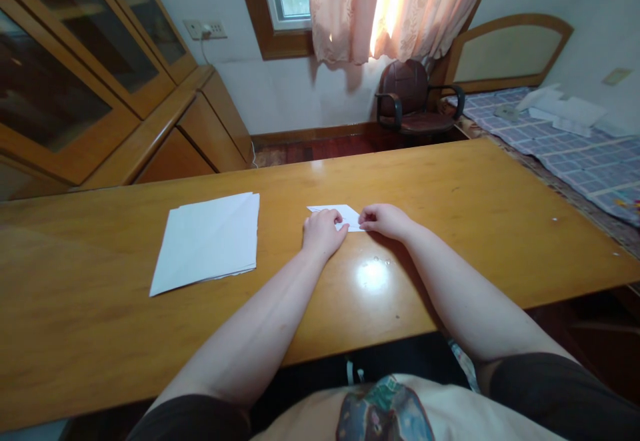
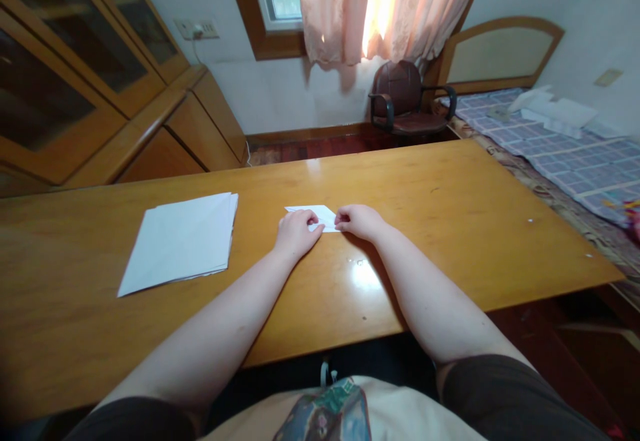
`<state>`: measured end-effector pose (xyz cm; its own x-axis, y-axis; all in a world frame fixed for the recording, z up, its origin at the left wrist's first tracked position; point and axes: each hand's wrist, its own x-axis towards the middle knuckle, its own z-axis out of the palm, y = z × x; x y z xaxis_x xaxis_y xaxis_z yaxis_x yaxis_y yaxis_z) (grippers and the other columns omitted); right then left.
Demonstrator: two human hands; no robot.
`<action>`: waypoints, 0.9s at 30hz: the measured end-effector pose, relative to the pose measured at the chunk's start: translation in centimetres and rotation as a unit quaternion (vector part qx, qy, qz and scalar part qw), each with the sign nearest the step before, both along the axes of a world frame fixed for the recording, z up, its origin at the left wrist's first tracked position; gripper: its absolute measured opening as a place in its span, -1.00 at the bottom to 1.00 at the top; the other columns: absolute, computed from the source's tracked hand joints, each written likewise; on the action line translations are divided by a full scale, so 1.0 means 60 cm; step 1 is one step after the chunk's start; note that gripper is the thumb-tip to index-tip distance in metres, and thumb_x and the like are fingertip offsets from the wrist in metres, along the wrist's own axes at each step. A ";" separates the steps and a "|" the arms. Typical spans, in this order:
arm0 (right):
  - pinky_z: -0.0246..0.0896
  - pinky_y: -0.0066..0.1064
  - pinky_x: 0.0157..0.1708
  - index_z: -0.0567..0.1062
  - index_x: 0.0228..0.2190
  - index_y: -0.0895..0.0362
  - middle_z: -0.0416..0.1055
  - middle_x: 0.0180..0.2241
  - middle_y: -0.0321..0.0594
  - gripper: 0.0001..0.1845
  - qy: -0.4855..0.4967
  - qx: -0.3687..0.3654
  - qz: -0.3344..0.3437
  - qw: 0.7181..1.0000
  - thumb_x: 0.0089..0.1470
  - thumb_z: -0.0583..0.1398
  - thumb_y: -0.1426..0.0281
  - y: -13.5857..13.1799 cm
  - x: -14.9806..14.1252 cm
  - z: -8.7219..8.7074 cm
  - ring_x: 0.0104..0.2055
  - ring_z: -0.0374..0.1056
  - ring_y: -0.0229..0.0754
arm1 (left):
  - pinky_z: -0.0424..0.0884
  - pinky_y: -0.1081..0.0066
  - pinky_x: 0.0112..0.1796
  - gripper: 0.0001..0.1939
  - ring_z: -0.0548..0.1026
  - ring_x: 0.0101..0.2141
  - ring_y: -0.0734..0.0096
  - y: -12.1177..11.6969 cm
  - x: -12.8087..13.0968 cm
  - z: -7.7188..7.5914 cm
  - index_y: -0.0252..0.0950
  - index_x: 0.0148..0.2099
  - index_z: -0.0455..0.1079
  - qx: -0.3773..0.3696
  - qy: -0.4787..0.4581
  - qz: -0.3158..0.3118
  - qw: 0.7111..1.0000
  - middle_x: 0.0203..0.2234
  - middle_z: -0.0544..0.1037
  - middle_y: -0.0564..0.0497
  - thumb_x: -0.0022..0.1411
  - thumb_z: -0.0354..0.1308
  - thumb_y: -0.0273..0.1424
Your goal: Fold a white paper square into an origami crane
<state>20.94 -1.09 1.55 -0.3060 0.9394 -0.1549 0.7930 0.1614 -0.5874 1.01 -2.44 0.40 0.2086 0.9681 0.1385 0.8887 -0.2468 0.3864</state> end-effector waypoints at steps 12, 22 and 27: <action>0.07 -0.49 -0.43 0.56 -0.37 0.06 0.51 -0.39 -0.31 -0.86 -0.001 -0.007 -0.006 1.000 -0.05 0.26 0.32 0.000 0.001 -0.003 -0.38 0.34 -0.27 | 0.30 0.22 -0.11 -0.80 0.40 -0.12 0.17 0.011 -0.024 0.016 -0.12 -0.26 0.50 -0.070 0.005 0.045 0.996 -0.25 0.59 0.03 0.13 0.11 -0.21; 0.09 -0.48 -0.39 0.56 -0.36 0.04 0.50 -0.38 -0.33 -0.87 0.005 -0.001 -0.003 1.000 -0.03 0.26 0.31 -0.001 0.002 -0.004 -0.36 0.34 -0.27 | 0.31 0.25 -0.15 -0.83 0.43 -0.16 0.21 0.030 -0.068 0.013 -0.07 -0.28 0.49 -0.092 -0.029 0.089 0.991 -0.29 0.59 0.08 0.09 0.12 -0.24; 0.12 -0.47 -0.34 0.58 -0.35 0.04 0.49 -0.33 -0.28 -0.87 0.000 0.018 -0.002 1.000 -0.01 0.25 0.33 -0.001 -0.003 -0.003 -0.30 0.35 -0.24 | 0.29 0.17 -0.02 -0.73 0.37 -0.02 0.12 0.015 -0.075 0.032 -0.16 -0.10 0.44 0.014 0.012 0.155 0.988 -0.10 0.53 -0.04 0.18 0.01 -0.34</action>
<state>20.74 -1.15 1.38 -0.3029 0.9454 -0.1204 0.7938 0.1804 -0.5808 -3.47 -1.54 2.32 -0.0927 0.9818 0.1656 0.9324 0.0272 0.3605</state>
